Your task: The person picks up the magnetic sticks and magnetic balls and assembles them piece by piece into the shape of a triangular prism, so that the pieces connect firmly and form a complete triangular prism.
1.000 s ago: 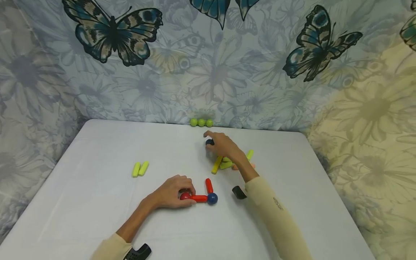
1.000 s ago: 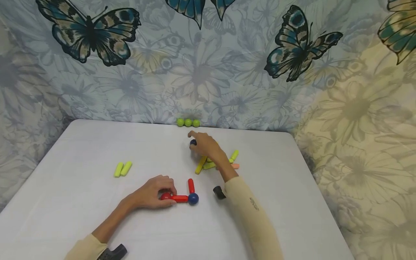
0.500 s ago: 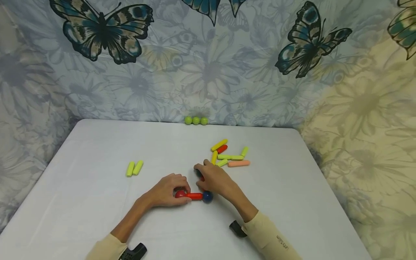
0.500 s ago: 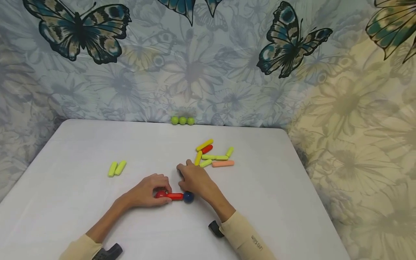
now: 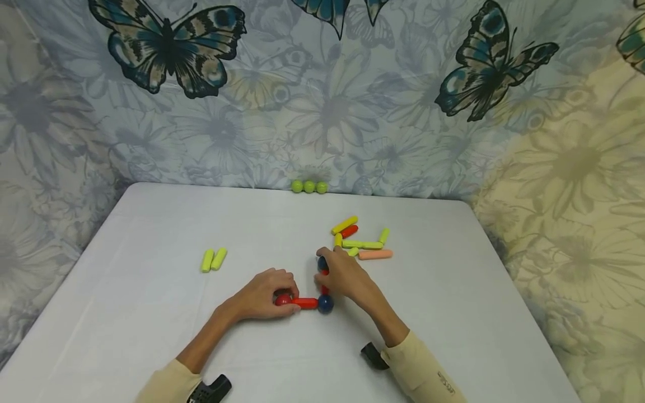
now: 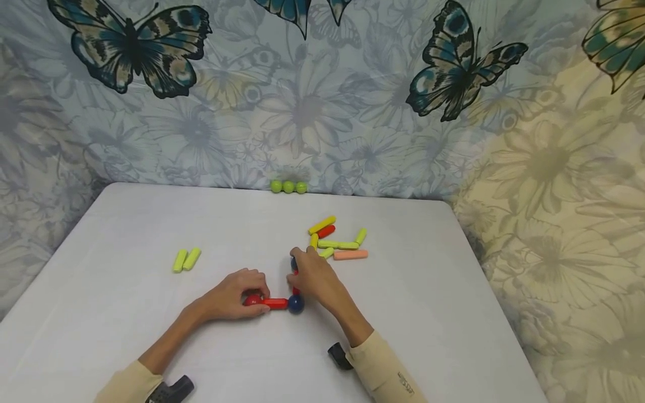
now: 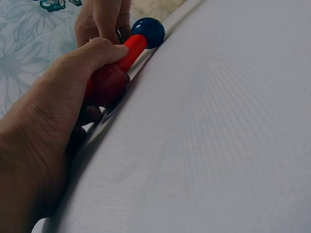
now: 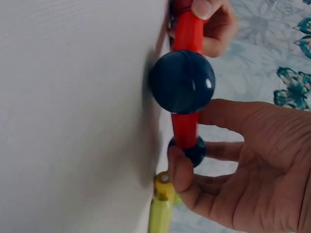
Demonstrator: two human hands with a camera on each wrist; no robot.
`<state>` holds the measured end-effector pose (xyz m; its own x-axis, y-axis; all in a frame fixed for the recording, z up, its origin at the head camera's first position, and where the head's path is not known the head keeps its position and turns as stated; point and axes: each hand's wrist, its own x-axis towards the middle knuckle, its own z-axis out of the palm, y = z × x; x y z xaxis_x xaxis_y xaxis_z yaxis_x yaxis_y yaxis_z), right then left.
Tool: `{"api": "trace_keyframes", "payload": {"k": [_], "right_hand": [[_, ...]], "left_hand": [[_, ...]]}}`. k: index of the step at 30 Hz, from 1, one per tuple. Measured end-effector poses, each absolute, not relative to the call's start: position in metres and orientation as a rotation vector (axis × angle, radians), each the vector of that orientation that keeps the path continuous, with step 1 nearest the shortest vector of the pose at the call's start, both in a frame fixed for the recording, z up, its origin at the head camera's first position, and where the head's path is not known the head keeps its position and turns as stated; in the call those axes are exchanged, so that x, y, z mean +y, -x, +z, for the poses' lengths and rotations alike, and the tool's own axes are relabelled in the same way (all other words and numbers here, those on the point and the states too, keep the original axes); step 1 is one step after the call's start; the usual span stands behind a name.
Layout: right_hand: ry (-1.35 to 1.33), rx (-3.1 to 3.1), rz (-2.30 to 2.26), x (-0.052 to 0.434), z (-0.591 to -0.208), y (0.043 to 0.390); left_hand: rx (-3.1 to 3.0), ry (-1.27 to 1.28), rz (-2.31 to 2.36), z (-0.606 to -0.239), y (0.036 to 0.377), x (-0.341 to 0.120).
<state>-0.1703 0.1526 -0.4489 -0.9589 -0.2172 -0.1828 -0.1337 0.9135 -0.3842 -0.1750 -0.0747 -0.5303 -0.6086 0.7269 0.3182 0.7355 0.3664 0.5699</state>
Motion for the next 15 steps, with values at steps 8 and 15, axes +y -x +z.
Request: {"api": "trace_keyframes", "payload": {"k": [8,15], "right_hand": [[0.277,2.779,-0.521,0.156,-0.441,0.171],[0.235,2.704,-0.522,0.169,-0.436,0.175]], "left_hand": [[-2.627,1.353,-1.079,-0.529,0.174,-0.075],[-2.609,1.367,-1.072,-0.53,0.175,-0.074]]}}
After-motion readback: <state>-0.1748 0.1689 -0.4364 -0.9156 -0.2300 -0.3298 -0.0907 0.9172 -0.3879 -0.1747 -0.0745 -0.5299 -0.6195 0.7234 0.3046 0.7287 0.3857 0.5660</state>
